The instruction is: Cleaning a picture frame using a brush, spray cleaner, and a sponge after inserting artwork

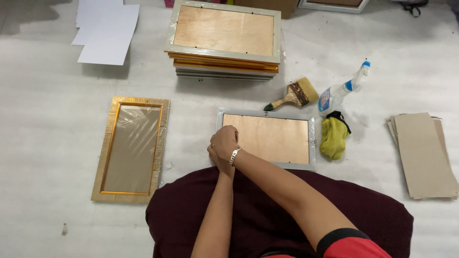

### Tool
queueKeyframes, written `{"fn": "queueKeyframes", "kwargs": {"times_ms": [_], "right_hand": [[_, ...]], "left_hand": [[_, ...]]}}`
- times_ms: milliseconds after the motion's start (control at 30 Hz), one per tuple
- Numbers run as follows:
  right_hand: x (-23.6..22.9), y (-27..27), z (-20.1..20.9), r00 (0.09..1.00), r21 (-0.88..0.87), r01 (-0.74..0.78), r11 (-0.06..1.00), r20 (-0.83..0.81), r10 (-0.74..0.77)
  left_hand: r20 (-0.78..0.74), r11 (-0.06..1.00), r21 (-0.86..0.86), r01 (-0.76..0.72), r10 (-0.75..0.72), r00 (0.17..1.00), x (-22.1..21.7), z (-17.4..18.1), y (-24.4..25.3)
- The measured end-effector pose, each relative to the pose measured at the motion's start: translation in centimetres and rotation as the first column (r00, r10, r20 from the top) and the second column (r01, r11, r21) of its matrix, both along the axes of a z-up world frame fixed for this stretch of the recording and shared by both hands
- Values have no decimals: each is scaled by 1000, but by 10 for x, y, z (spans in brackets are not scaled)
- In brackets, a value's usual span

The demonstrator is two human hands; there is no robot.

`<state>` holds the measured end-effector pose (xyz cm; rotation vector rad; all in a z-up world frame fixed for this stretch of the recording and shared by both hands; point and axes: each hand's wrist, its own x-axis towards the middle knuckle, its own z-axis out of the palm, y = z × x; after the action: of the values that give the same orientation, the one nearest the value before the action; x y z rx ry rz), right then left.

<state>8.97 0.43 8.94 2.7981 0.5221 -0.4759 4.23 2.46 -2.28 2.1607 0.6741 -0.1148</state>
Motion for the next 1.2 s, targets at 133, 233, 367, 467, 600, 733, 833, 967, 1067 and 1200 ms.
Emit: {"fn": "queueKeyframes", "kwargs": {"times_ms": [133, 233, 367, 467, 600, 733, 833, 967, 1067, 1200], "right_hand": [[7, 27, 25, 993, -151, -22, 988, -120, 3], [11, 33, 31, 966, -313, -165, 935, -244, 89], [11, 9, 3, 990, -198, -104, 975, -119, 81], [12, -25, -15, 999, -97, -49, 994, -4, 49], [5, -52, -6, 982, 181, 7, 984, 184, -40], [6, -50, -12, 973, 216, -39, 976, 231, -12], [1, -41, -7, 968, 231, -46, 972, 252, -14], [5, -37, -13, 980, 332, -9, 943, 189, -57], [9, -29, 0, 988, 407, 133, 903, 23, -156], [21, -13, -4, 978, 384, 210, 899, -76, -196]], "left_hand": [[-133, 1000, -5, 14, -14, 991, 30, 2, 0], [-265, 999, -18, 32, -36, 964, 48, 7, -3], [-244, 998, 68, -8, 24, 970, 23, 71, -6], [-45, 985, 170, 7, 0, 999, 7, 126, 0], [242, 923, 381, 57, -159, 957, 22, 3, 8], [231, 925, 374, 61, -157, 960, 21, -6, 9], [226, 927, 368, 75, -168, 960, 19, -18, 14], [209, 930, 345, 125, -206, 956, 16, -14, 18], [216, 936, 318, 150, -226, 950, 7, 20, 18], [186, 962, 250, 110, -159, 970, -1, 33, 15]]}}
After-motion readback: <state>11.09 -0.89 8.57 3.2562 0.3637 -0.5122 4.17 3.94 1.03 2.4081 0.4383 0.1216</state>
